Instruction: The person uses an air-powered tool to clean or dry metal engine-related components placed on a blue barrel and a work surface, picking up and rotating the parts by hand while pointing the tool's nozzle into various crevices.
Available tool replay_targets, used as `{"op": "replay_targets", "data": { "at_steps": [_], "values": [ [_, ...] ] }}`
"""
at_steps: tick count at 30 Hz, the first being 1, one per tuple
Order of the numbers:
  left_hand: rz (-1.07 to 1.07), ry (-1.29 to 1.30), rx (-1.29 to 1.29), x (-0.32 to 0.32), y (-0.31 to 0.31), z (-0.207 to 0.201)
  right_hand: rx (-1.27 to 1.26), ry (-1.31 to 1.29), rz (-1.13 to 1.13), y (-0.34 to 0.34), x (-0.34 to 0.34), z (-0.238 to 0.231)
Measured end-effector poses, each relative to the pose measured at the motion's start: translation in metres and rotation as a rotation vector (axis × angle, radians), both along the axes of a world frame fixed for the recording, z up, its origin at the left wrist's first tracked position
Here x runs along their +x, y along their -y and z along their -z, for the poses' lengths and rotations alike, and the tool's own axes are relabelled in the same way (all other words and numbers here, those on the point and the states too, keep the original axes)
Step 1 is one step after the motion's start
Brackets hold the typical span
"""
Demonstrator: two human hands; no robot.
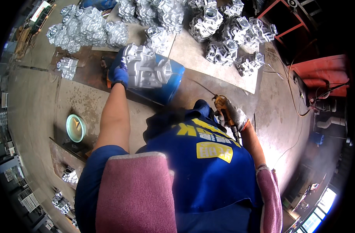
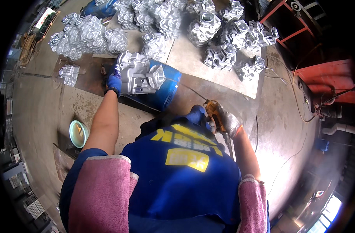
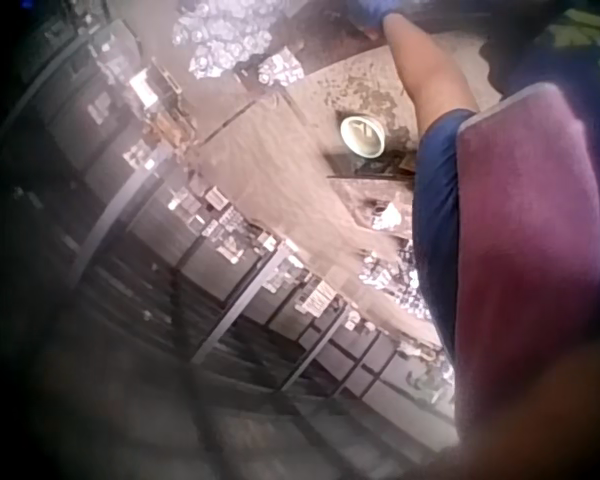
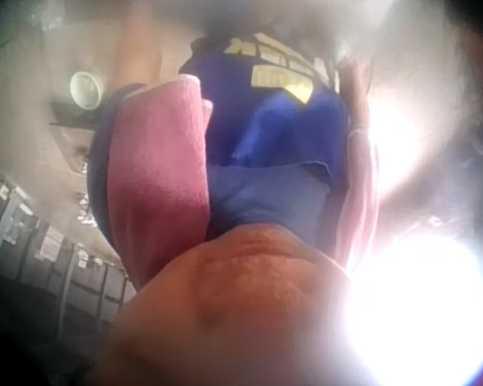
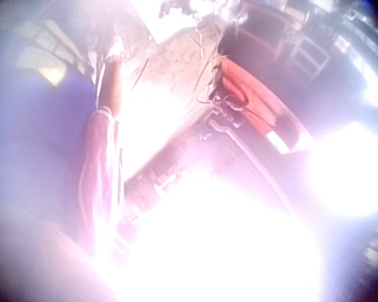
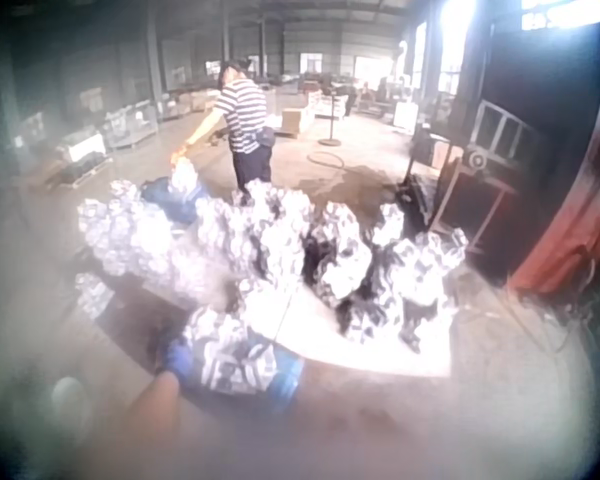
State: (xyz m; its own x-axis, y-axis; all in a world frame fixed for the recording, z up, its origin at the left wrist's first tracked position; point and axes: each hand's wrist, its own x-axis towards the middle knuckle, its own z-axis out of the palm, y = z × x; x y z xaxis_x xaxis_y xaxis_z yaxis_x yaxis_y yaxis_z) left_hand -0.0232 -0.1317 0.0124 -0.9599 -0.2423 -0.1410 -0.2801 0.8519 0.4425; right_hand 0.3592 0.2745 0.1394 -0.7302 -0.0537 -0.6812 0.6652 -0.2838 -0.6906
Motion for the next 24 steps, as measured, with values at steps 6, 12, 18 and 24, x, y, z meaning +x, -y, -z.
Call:
{"op": "replay_targets", "data": {
  "at_steps": [6, 12, 18, 24],
  "values": [
    [-0.039, -0.121, 0.178, -0.002, 0.006, 0.023, -0.219, 0.183, 0.136, -0.003, 0.013, -0.031],
    [-0.044, -0.212, 0.019, -0.021, 0.037, 0.053, -0.317, 0.142, 0.095, 0.005, 0.004, -0.035],
    [0.03, 0.032, 0.247, 0.029, -0.03, -0.071, -0.272, 0.065, 0.122, 0.001, 0.015, -0.022],
    [-0.002, -0.085, 0.244, 0.014, -0.005, -0.016, -0.218, 0.105, 0.002, -0.007, 0.01, -0.015]
  ]
}}
